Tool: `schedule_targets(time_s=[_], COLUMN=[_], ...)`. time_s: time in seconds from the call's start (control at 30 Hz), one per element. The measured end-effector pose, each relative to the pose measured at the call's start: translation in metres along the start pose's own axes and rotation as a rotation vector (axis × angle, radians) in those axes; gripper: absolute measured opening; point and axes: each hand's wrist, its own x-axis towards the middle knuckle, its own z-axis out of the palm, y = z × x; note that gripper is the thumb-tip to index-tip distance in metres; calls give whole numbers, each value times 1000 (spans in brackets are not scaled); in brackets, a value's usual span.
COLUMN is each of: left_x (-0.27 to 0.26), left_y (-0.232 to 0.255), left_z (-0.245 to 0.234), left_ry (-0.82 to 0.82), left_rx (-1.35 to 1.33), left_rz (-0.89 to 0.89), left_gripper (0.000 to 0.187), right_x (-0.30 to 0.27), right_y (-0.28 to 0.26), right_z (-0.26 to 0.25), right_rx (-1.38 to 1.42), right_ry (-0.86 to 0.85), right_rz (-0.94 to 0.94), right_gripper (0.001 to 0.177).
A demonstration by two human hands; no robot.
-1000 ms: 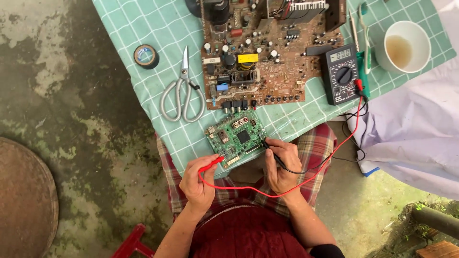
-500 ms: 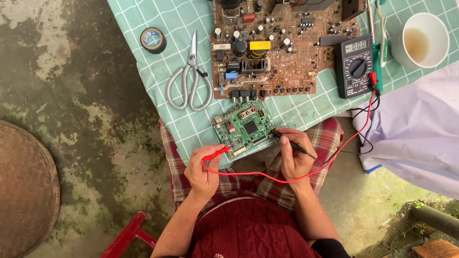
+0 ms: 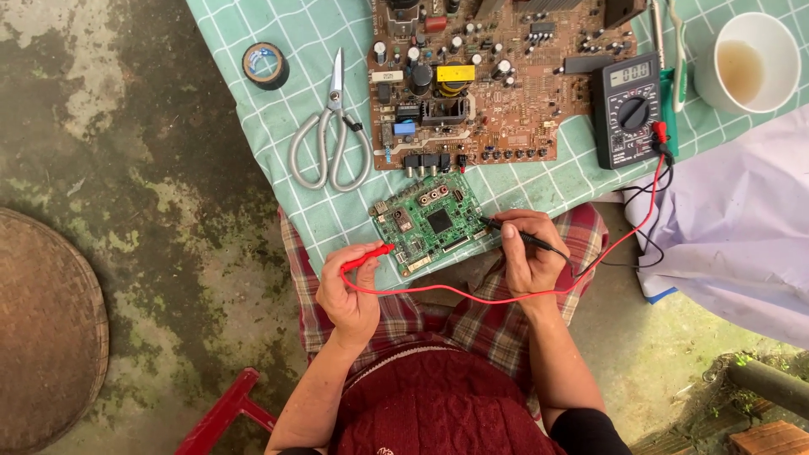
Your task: Cleaning a circuit board with a brush and liquid, then testing it with a digital multimeter
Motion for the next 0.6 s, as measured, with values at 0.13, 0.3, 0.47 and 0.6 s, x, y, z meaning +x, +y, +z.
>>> schedule_targets(time_s=[0.13,0.3,0.47,0.6], left_x=[1,1,-2,-2], left_y=[0,0,1,0], left_z=[0,1,-1,-1], left_ry=[-2,-4,-6,-2], left_rx=[12,-9,-21,-24], left_rz=[-2,-17,-49,-67], left_gripper=[9,9,9,9], right_x=[-3,-3,-5,-8], right_y=[4,6,9,13], right_z=[2,4,5,4], right_rx=[10,8,10,8], right_ry=[2,-14,-9,-7], right_rz=[7,-27,-21,-15], right_gripper=[19,19,21,21])
